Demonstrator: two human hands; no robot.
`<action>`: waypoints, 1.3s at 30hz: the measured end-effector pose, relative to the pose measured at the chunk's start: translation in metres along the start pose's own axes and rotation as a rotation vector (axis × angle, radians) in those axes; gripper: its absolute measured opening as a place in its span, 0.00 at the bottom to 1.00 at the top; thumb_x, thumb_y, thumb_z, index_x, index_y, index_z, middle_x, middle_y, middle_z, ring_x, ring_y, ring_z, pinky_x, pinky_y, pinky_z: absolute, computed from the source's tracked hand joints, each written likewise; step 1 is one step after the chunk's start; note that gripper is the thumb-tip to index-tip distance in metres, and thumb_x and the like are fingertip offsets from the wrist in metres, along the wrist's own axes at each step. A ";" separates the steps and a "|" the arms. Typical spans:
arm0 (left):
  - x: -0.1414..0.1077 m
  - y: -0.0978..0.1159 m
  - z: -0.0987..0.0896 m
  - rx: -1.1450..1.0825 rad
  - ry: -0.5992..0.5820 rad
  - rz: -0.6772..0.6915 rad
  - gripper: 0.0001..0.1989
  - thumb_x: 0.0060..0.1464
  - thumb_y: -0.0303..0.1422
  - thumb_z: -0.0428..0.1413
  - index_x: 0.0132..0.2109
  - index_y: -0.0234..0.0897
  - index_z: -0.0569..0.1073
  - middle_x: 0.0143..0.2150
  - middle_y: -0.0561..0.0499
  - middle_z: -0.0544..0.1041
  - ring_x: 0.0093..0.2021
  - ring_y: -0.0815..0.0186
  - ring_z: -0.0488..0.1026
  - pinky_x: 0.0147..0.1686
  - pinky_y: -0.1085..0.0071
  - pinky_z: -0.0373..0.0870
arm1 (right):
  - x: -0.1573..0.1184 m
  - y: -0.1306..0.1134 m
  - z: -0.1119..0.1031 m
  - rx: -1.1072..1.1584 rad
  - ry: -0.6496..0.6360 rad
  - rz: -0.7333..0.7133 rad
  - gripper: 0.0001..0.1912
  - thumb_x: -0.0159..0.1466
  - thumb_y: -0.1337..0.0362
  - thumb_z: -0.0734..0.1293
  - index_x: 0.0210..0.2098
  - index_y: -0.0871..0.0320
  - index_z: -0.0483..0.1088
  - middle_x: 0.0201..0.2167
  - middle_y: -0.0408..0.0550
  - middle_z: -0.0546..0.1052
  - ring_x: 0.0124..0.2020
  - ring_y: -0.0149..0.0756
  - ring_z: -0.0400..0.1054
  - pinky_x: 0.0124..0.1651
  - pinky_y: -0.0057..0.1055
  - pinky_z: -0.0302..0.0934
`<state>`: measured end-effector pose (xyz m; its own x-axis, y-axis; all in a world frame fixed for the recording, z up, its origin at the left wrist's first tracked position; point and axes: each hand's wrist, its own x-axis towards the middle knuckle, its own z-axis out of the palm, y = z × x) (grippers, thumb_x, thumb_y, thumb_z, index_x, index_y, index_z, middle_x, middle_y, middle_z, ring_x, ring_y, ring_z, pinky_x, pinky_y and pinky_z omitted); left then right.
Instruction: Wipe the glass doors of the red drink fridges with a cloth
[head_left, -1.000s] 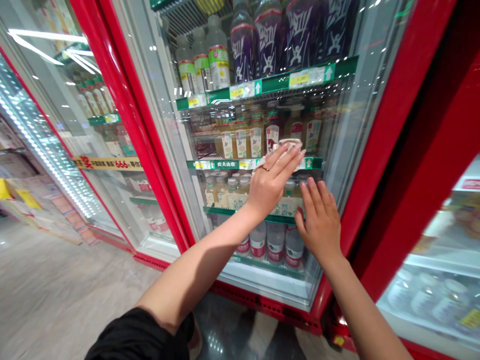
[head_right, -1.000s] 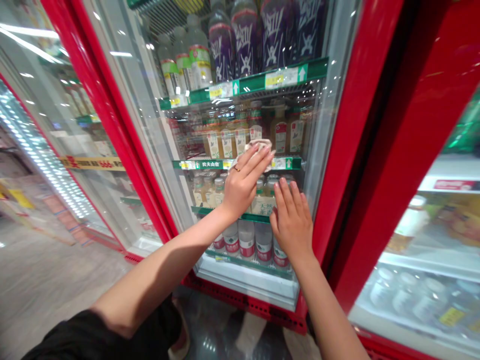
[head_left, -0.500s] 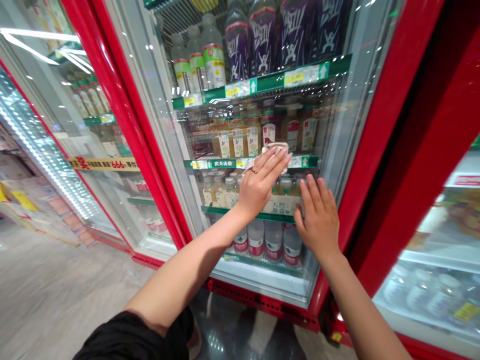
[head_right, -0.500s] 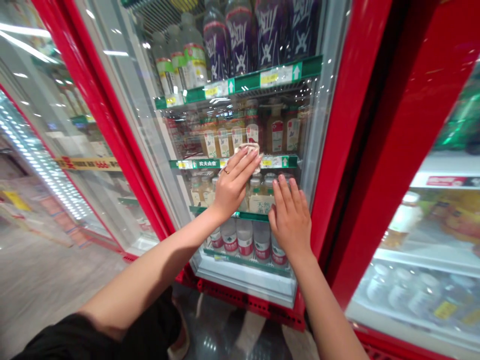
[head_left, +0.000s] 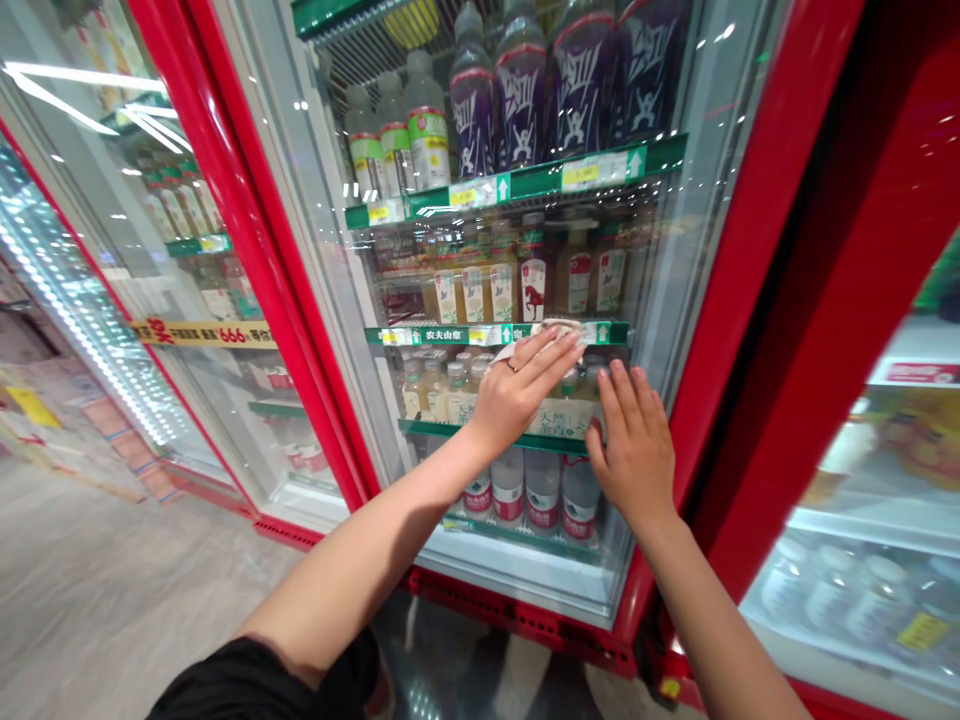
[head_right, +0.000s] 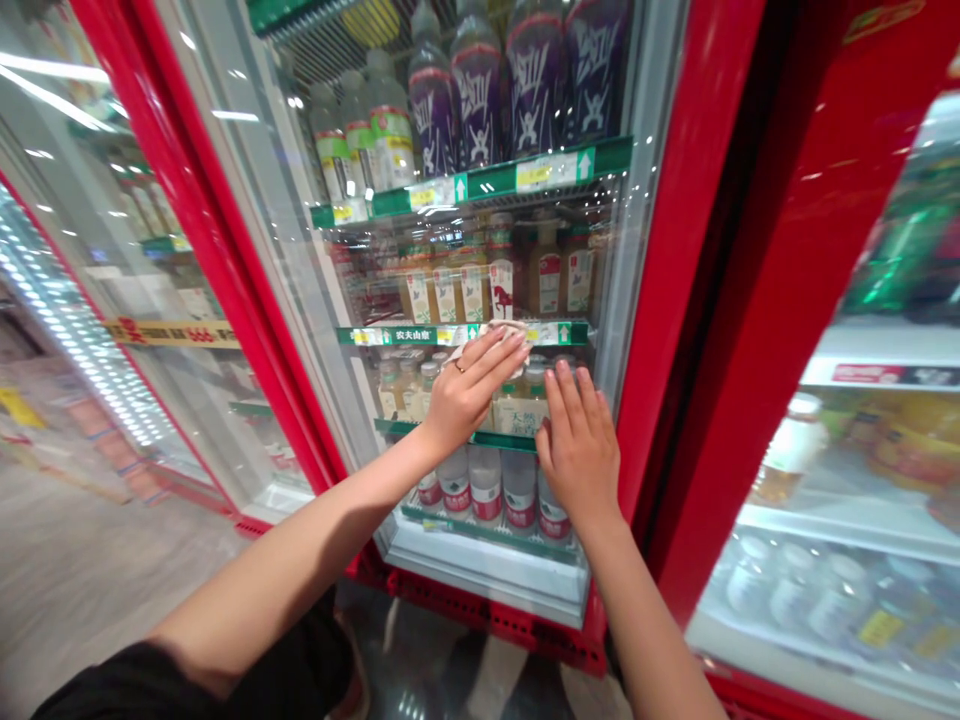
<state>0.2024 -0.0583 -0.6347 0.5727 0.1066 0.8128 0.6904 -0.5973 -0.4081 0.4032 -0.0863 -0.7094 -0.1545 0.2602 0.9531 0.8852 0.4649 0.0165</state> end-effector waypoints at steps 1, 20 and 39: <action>0.002 0.000 0.001 -0.009 0.009 -0.024 0.37 0.73 0.21 0.38 0.83 0.45 0.40 0.78 0.49 0.67 0.82 0.64 0.54 0.79 0.54 0.62 | 0.000 0.000 0.000 0.000 0.008 0.004 0.47 0.73 0.70 0.64 0.83 0.49 0.35 0.80 0.54 0.58 0.82 0.50 0.50 0.78 0.56 0.56; 0.020 0.006 -0.001 -0.057 0.067 -0.041 0.36 0.72 0.20 0.38 0.82 0.44 0.46 0.77 0.50 0.70 0.82 0.66 0.52 0.79 0.56 0.62 | 0.000 0.001 0.002 -0.012 0.029 -0.004 0.46 0.74 0.70 0.64 0.83 0.48 0.37 0.81 0.52 0.57 0.81 0.50 0.50 0.79 0.55 0.55; 0.015 -0.001 0.000 -0.050 -0.001 0.081 0.35 0.72 0.19 0.38 0.81 0.42 0.51 0.77 0.50 0.70 0.81 0.66 0.54 0.77 0.56 0.66 | 0.001 0.002 0.001 -0.003 0.057 0.003 0.47 0.73 0.71 0.65 0.83 0.49 0.37 0.81 0.52 0.57 0.82 0.49 0.48 0.79 0.54 0.54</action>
<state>0.2103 -0.0563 -0.6222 0.6258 0.0570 0.7779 0.6192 -0.6427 -0.4511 0.4043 -0.0847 -0.7084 -0.1268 0.2124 0.9689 0.8870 0.4615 0.0149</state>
